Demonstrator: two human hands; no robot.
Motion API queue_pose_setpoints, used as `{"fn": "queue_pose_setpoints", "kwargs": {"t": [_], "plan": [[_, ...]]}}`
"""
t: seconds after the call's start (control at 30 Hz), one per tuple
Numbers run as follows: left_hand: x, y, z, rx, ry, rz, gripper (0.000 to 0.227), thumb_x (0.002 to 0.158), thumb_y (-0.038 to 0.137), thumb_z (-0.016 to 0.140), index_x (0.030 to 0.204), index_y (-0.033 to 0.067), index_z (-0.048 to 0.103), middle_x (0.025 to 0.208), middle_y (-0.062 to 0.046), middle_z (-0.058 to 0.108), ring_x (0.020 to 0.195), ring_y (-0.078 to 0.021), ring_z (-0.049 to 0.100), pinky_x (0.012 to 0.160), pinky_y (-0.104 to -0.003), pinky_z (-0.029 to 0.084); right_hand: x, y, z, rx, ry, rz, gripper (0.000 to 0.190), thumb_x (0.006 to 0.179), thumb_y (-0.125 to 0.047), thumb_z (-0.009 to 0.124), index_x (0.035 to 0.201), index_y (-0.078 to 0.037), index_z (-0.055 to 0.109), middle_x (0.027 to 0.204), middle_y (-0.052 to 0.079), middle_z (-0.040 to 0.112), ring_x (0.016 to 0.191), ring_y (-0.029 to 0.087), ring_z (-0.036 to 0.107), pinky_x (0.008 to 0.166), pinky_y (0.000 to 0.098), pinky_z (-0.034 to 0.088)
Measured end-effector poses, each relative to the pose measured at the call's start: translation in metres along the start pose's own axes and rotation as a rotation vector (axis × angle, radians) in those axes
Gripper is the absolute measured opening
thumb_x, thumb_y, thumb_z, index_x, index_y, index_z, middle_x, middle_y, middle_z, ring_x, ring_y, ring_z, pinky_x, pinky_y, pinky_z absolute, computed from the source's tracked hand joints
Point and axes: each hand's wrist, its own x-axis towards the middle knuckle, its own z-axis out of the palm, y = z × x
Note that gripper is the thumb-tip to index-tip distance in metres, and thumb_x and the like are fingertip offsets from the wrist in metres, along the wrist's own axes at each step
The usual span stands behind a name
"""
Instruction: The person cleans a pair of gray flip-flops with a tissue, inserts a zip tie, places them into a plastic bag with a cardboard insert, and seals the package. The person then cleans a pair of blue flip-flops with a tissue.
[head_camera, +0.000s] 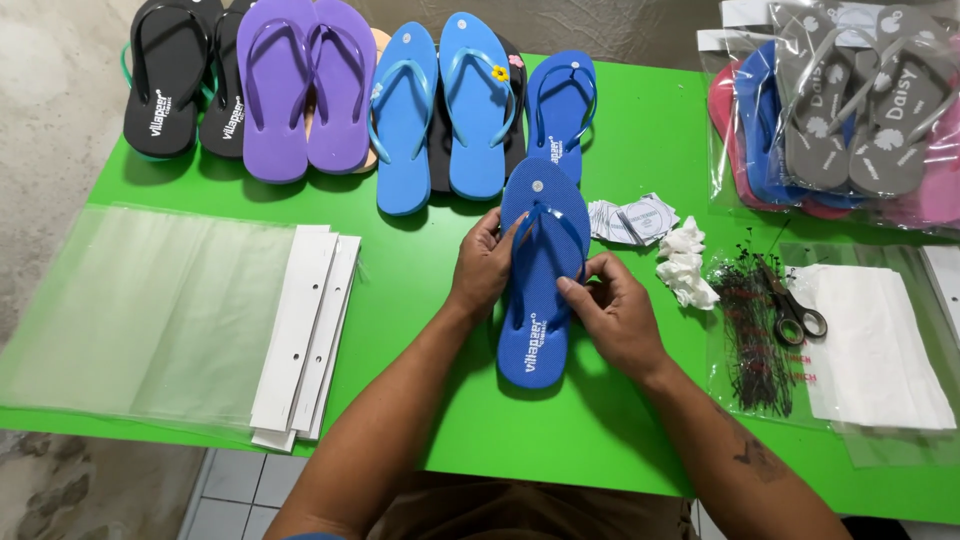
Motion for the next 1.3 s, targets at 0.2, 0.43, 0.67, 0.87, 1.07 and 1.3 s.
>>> {"fn": "queue_pose_setpoints", "kwargs": {"t": [0.2, 0.43, 0.67, 0.87, 1.07, 1.3], "plan": [[-0.004, 0.008, 0.0, -0.028, -0.028, -0.067, 0.016, 0.098, 0.019, 0.071, 0.108, 0.0065, 0.069, 0.078, -0.013, 0.076, 0.066, -0.0182, 0.076, 0.056, -0.03, 0.064, 0.024, 0.021, -0.05, -0.434, 0.063, -0.208, 0.037, 0.108, -0.041, 0.061, 0.113, -0.005, 0.064, 0.104, 0.017, 0.071, 0.096, 0.033, 0.072, 0.087, 0.0479, 0.055], [-0.002, 0.006, 0.006, -0.023, -0.005, -0.085, 0.01, 0.098, 0.014, 0.062, 0.095, 0.0069, 0.069, 0.064, -0.007, 0.068, 0.055, -0.0113, 0.069, 0.047, -0.022, 0.058, 0.048, 0.029, -0.106, -1.054, 0.298, -0.035, 0.057, 0.116, -0.044, 0.059, 0.141, 0.007, 0.051, 0.121, 0.029, 0.06, 0.115, 0.048, 0.059, 0.102, 0.0641, 0.039], [-0.001, -0.009, -0.009, 0.117, -0.156, -0.076, 0.037, 0.1, 0.028, 0.06, 0.125, 0.0025, 0.068, 0.116, -0.013, 0.074, 0.1, -0.0248, 0.073, 0.088, -0.034, 0.064, 0.061, 0.065, -0.117, -1.25, 0.28, -0.108, 0.017, 0.1, -0.026, 0.078, 0.113, -0.017, 0.073, 0.109, 0.008, 0.074, 0.1, 0.029, 0.063, 0.105, 0.0484, 0.026], [0.001, -0.009, -0.01, 0.11, -0.139, -0.072, 0.037, 0.099, 0.027, 0.062, 0.126, 0.0023, 0.069, 0.118, -0.013, 0.075, 0.102, -0.0253, 0.074, 0.09, -0.035, 0.065, 0.055, 0.045, -0.114, -1.282, 0.216, -0.052, 0.05, 0.095, -0.042, 0.078, 0.133, -0.012, 0.065, 0.115, 0.013, 0.071, 0.107, 0.034, 0.061, 0.104, 0.0496, 0.025], [0.002, -0.013, -0.012, 0.108, -0.152, -0.076, 0.038, 0.099, 0.028, 0.062, 0.126, 0.0023, 0.068, 0.118, -0.014, 0.074, 0.102, -0.0264, 0.074, 0.089, -0.036, 0.065, 0.053, 0.048, -0.12, -1.199, 0.28, -0.125, 0.036, 0.094, -0.012, 0.081, 0.127, -0.008, 0.068, 0.119, 0.013, 0.073, 0.109, 0.032, 0.066, 0.109, 0.0533, 0.028], [0.0, -0.012, -0.011, 0.137, -0.153, -0.088, 0.041, 0.097, 0.028, 0.063, 0.129, 0.0019, 0.066, 0.122, -0.016, 0.073, 0.107, -0.0293, 0.074, 0.092, -0.038, 0.065, 0.053, 0.037, -0.116, -1.183, 0.145, 0.118, 0.034, 0.099, -0.036, 0.075, 0.125, -0.014, 0.071, 0.117, 0.014, 0.073, 0.105, 0.033, 0.064, 0.101, 0.0487, 0.028]]}}
